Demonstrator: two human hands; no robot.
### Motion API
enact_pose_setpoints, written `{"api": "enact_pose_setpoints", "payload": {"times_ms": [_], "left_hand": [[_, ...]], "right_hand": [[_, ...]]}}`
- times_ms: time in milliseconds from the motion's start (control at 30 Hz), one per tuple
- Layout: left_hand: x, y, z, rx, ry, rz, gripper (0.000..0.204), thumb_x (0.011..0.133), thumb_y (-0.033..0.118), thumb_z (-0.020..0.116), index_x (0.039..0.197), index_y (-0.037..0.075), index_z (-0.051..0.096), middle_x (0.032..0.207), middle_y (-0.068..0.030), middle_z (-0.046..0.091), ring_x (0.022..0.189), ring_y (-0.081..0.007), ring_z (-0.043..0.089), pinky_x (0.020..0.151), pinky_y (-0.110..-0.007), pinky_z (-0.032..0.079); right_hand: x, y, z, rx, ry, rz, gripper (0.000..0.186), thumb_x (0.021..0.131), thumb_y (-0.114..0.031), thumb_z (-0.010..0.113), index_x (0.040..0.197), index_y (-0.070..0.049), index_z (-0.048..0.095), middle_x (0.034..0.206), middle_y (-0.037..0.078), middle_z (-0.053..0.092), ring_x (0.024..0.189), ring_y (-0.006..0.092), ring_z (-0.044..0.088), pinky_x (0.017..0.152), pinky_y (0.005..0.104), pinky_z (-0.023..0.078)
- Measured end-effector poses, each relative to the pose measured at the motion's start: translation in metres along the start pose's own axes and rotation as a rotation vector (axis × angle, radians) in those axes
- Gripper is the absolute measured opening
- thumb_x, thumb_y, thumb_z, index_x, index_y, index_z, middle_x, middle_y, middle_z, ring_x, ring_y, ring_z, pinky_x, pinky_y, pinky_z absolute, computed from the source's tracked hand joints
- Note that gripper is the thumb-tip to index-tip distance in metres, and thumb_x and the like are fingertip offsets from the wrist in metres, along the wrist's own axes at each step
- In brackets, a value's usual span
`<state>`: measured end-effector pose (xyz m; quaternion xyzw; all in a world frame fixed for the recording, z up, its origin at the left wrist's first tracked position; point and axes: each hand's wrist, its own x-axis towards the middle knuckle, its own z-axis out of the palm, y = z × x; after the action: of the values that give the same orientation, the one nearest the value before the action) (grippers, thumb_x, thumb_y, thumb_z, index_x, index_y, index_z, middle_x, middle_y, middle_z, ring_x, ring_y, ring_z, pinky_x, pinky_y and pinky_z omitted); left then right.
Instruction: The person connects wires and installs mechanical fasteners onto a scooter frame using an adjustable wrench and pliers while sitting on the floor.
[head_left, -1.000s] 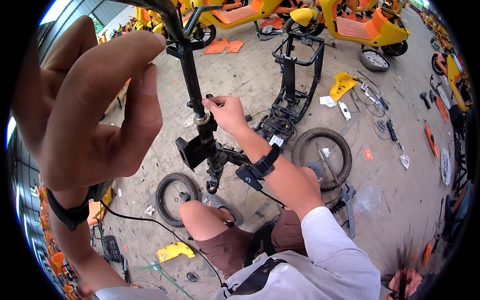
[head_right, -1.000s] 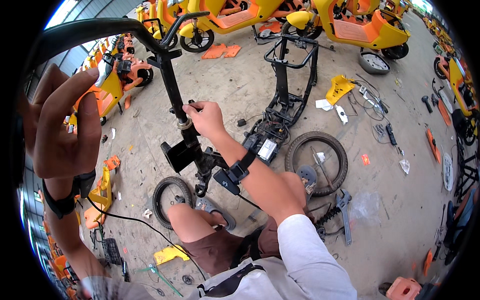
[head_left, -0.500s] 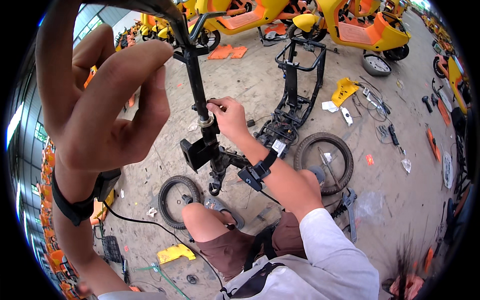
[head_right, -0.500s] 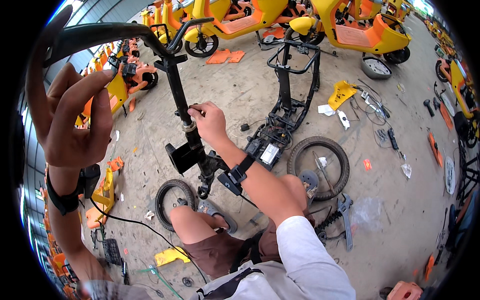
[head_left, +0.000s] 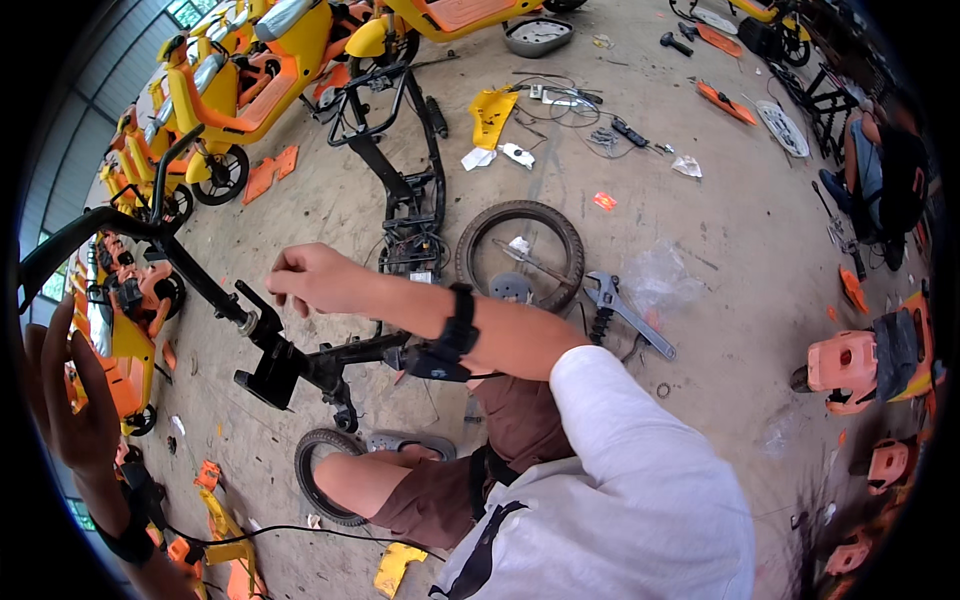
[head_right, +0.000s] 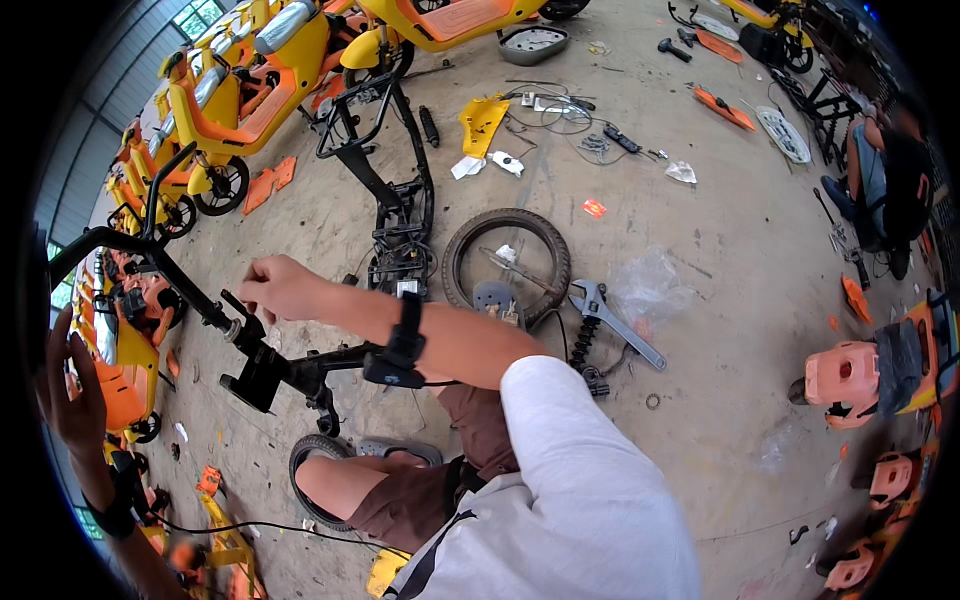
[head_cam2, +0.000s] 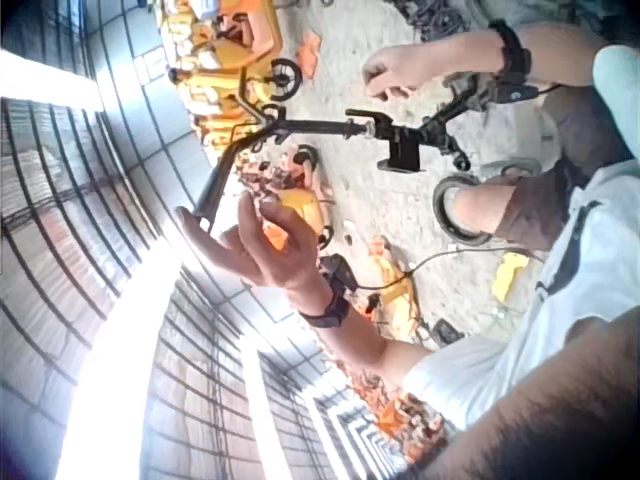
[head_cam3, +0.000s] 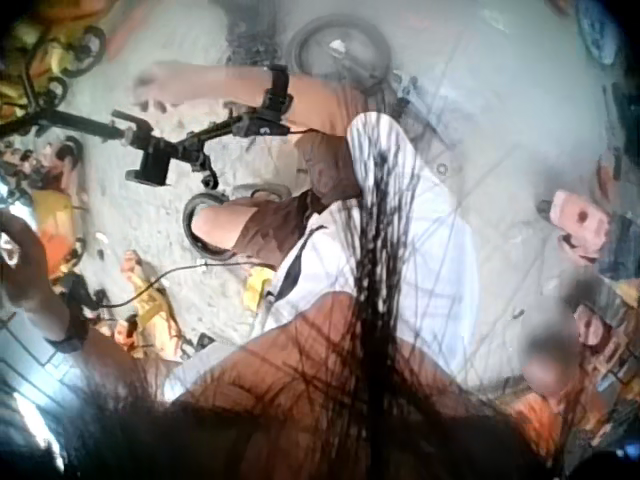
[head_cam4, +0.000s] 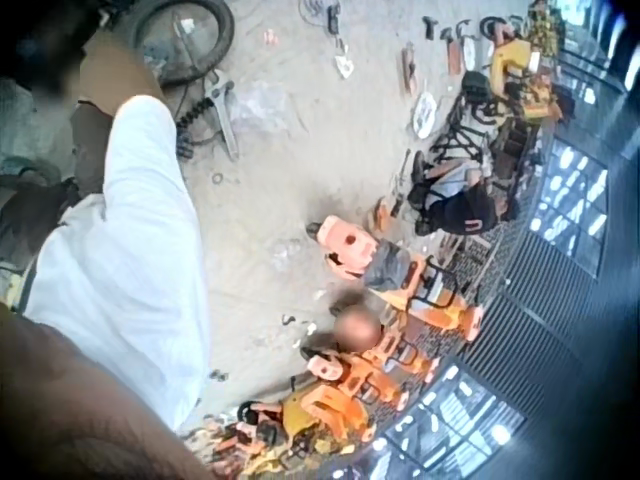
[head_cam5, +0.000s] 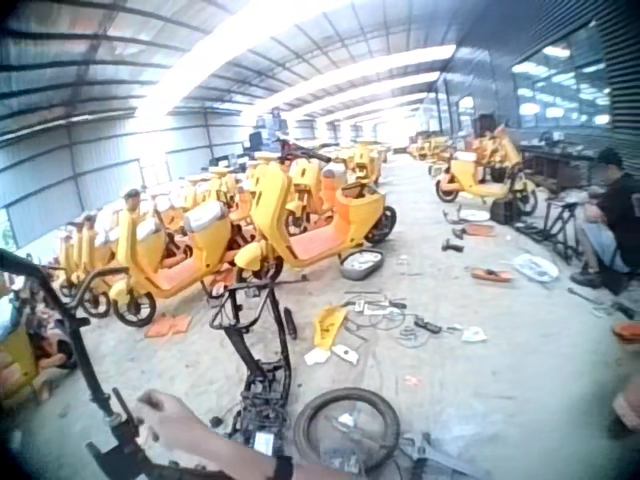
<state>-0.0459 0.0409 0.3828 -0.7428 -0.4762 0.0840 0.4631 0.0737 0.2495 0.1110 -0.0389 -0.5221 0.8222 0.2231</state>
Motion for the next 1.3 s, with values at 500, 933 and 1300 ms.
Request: {"api": "enact_pose_setpoints", "payload": {"times_ms": [500, 933, 1300], "left_hand": [[-0.049, 0.161, -0.021, -0.631, -0.452, -0.1, 0.019, 0.077, -0.007, 0.065, 0.092, -0.004, 0.054, 0.087, -0.0188, 0.061, 0.076, -0.0362, 0.061, 0.066, -0.045, 0.048], [-0.106, 0.227, -0.02, -1.247, -0.383, -0.684, 0.006, 0.083, -0.004, 0.064, 0.089, -0.002, 0.063, 0.076, -0.012, 0.066, 0.063, -0.0245, 0.064, 0.055, -0.032, 0.05], [-0.172, 0.315, 0.092, -2.119, 0.767, -2.201, 0.024, 0.1, 0.019, 0.054, 0.119, 0.004, 0.055, 0.083, -0.0013, 0.062, 0.057, -0.0096, 0.05, 0.046, -0.021, 0.036]], "right_hand": [[-0.474, 0.111, -0.263, -0.573, 0.94, 0.851, 0.032, 0.09, -0.033, 0.062, 0.09, -0.002, 0.068, 0.078, 0.005, 0.067, 0.059, 0.0126, 0.06, 0.048, 0.0274, 0.045], [-0.584, 0.24, -0.229, -0.75, 1.051, 1.141, 0.029, 0.08, -0.023, 0.058, 0.08, 0.004, 0.071, 0.066, 0.014, 0.069, 0.056, 0.0232, 0.068, 0.055, 0.0357, 0.056], [-0.489, 0.211, -0.23, -1.147, 0.717, 0.862, 0.045, 0.083, -0.039, 0.061, 0.089, 0.004, 0.072, 0.076, 0.022, 0.069, 0.076, 0.035, 0.069, 0.071, 0.0421, 0.053]]}}
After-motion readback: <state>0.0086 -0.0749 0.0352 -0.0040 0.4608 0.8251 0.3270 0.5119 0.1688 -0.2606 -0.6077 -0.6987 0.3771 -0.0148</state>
